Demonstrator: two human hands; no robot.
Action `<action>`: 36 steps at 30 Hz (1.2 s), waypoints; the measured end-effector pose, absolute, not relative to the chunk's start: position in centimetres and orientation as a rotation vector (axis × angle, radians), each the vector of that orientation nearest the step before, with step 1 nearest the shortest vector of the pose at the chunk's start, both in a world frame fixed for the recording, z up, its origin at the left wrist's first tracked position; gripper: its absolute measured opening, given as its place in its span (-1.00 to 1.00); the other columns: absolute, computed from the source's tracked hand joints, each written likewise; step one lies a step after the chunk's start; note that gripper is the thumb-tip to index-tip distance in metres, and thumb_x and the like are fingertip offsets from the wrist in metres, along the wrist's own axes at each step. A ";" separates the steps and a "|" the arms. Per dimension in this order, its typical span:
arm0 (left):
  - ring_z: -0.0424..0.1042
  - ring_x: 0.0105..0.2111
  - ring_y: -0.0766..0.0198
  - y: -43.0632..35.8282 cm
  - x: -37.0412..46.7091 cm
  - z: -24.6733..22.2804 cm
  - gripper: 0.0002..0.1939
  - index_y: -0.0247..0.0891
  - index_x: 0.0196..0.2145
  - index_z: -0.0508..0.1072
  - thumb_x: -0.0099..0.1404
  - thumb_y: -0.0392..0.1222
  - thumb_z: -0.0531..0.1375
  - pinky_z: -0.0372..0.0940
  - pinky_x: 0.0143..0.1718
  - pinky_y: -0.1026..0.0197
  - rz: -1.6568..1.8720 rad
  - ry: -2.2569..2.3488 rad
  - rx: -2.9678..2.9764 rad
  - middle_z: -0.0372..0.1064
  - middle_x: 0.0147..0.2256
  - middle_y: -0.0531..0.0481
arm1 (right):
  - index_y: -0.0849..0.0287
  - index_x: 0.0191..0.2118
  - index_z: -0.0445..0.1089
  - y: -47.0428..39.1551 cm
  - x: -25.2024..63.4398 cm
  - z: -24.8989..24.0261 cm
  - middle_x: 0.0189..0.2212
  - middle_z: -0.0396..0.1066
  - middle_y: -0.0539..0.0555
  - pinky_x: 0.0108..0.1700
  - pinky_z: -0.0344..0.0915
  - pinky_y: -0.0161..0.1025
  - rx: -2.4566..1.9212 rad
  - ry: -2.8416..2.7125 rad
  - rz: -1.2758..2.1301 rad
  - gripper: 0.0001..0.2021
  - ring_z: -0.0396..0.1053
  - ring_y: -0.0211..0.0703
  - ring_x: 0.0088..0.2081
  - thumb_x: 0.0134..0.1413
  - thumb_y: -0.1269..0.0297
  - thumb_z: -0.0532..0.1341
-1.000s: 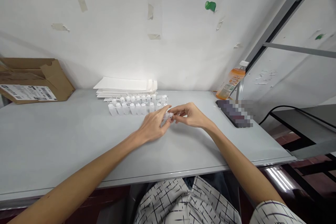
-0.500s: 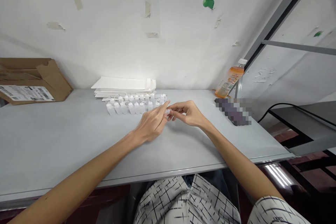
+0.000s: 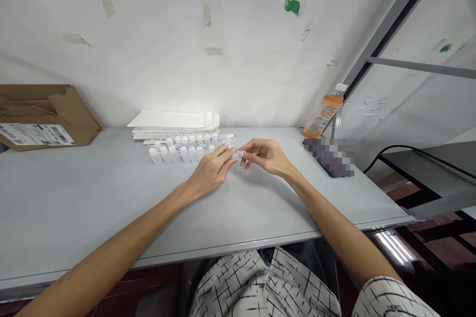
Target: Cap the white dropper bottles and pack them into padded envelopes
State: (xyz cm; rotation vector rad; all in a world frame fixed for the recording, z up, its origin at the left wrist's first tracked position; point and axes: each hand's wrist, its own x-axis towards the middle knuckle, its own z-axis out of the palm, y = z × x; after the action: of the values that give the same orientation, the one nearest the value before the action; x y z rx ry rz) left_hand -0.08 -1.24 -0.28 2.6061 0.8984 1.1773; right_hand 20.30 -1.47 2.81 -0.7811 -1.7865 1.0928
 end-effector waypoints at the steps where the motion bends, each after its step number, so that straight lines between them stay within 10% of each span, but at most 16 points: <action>1: 0.27 -0.43 0.33 -1.2 -0.1 -0.3 -0.79 -0.29 -0.06 0.40 0.46 -0.25 0.01 0.19 -0.44 0.30 1.193 0.883 2.630 0.30 -0.32 -0.03 | 0.28 -0.26 0.51 -1.5 20.2 2.8 -0.45 0.49 0.08 -0.38 0.52 -0.16 -0.779 -1.766 1.123 -0.72 0.49 -0.17 -0.43 0.04 0.13 0.36; 11: 0.30 -0.51 0.39 -1.4 -0.5 0.0 -0.69 -0.31 -0.01 0.38 0.44 -0.38 -0.08 0.11 -0.60 0.34 1.343 0.876 3.024 0.41 -0.27 -0.11 | 0.26 -0.34 0.49 -1.3 19.9 2.4 -0.52 0.48 0.04 -0.24 0.52 -0.06 -0.747 -1.598 1.273 -0.71 0.49 -0.17 -0.44 -0.05 0.11 0.41; 22: 0.33 -0.58 0.42 -1.9 -0.1 2.0 -0.67 -0.31 -0.14 0.55 0.39 -0.02 0.11 0.32 -0.63 0.36 1.076 0.910 2.028 0.34 -0.38 -0.01 | 0.22 -0.17 0.52 -1.5 20.3 2.9 -0.36 0.53 0.12 -0.26 0.49 -0.08 -0.855 -1.752 1.006 -0.65 0.53 -0.11 -0.38 0.04 0.04 0.34; 36: 0.35 -0.41 0.35 -0.9 -0.7 0.8 -0.73 -0.22 0.00 0.49 0.44 -0.23 0.07 0.27 -0.40 0.29 1.340 0.757 2.635 0.42 -0.26 -0.08 | 0.27 -0.27 0.51 -1.3 19.9 2.0 -0.45 0.52 0.09 -0.24 0.52 -0.06 -0.741 -1.600 1.265 -0.64 0.51 -0.14 -0.43 -0.05 0.05 0.40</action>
State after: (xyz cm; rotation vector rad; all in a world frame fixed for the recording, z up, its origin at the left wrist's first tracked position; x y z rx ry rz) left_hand -0.69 -0.91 0.80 2.6350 0.7571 1.3401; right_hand 19.87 -1.25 1.96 -0.7411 -1.5996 1.2651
